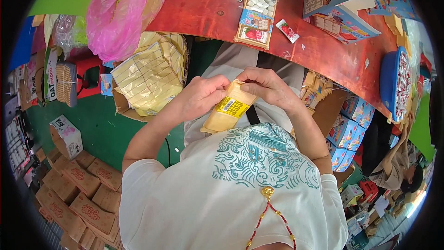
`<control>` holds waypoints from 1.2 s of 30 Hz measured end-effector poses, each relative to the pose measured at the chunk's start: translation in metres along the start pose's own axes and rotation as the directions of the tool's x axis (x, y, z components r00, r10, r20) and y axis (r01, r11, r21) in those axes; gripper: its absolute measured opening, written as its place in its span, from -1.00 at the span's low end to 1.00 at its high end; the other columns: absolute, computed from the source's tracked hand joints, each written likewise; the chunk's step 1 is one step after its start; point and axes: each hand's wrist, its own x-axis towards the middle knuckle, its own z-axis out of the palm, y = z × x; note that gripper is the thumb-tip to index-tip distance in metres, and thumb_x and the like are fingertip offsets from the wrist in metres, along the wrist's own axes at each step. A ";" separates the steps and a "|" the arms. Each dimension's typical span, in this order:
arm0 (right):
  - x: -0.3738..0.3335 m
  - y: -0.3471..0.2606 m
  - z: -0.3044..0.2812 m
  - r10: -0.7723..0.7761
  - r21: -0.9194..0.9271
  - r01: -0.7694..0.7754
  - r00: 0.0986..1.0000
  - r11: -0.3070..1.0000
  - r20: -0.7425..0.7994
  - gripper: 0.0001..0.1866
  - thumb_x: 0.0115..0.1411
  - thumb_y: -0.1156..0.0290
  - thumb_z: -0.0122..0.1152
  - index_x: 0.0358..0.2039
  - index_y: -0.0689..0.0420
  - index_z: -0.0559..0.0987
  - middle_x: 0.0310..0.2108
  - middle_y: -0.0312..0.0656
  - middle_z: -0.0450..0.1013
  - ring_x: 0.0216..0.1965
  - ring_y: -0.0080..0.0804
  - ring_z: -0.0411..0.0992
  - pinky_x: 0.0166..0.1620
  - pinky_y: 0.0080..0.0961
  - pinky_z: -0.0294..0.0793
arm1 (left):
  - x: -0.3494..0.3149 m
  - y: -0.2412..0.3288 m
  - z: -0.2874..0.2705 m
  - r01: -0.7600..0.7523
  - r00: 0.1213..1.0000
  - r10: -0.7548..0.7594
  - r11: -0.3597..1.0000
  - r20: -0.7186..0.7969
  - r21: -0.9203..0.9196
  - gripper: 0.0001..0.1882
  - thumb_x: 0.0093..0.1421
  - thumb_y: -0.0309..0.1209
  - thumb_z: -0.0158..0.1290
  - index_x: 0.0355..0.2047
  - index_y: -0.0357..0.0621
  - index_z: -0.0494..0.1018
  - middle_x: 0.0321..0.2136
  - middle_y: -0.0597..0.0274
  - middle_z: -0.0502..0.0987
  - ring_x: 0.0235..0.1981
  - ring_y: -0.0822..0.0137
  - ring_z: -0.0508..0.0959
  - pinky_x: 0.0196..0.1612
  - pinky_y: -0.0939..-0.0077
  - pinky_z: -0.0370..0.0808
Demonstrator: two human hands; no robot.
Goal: Packing individual snack packets into cardboard display boxes.
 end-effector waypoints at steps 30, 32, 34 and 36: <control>-0.011 -0.028 0.030 -0.513 -0.641 0.319 0.847 0.698 -0.137 -0.73 -0.04 0.61 0.25 -0.25 0.19 0.52 -0.31 -0.12 0.41 -0.29 -0.16 0.41 -0.24 -0.36 0.43 | -0.004 0.011 0.024 -0.144 0.943 0.193 0.971 -0.271 0.190 -0.82 0.17 -0.41 -0.13 -0.43 -0.29 0.38 -0.57 -0.16 0.45 -0.50 -0.16 0.49 -0.47 0.15 0.38; -0.010 -0.027 0.028 -0.568 -0.715 0.354 0.820 0.603 -0.073 -0.73 -0.09 0.61 0.26 -0.30 0.19 0.52 -0.31 -0.14 0.40 -0.29 -0.17 0.40 -0.23 -0.35 0.41 | -0.003 0.012 0.021 -0.146 0.954 0.192 0.968 -0.230 0.202 -0.81 0.16 -0.40 -0.12 -0.45 -0.30 0.39 -0.57 -0.18 0.45 -0.49 -0.16 0.49 -0.47 0.15 0.39; -0.009 -0.035 0.023 -0.557 -0.741 0.355 0.830 0.570 -0.031 -0.71 -0.13 0.61 0.25 -0.30 0.19 0.52 -0.31 -0.15 0.40 -0.28 -0.17 0.40 -0.23 -0.33 0.41 | -0.001 0.012 0.020 -0.132 0.961 0.176 0.970 -0.213 0.205 -0.80 0.15 -0.40 -0.12 -0.46 -0.30 0.39 -0.56 -0.18 0.45 -0.48 -0.17 0.48 -0.46 0.16 0.39; -0.007 -0.037 0.021 -0.545 -0.765 0.356 0.838 0.536 0.008 -0.69 -0.17 0.61 0.25 -0.31 0.18 0.51 -0.32 -0.15 0.40 -0.28 -0.17 0.40 -0.22 -0.32 0.40 | 0.001 0.011 0.018 -0.119 0.968 0.160 0.971 -0.193 0.209 -0.80 0.14 -0.40 -0.12 -0.46 -0.31 0.40 -0.56 -0.18 0.45 -0.48 -0.17 0.48 -0.45 0.16 0.39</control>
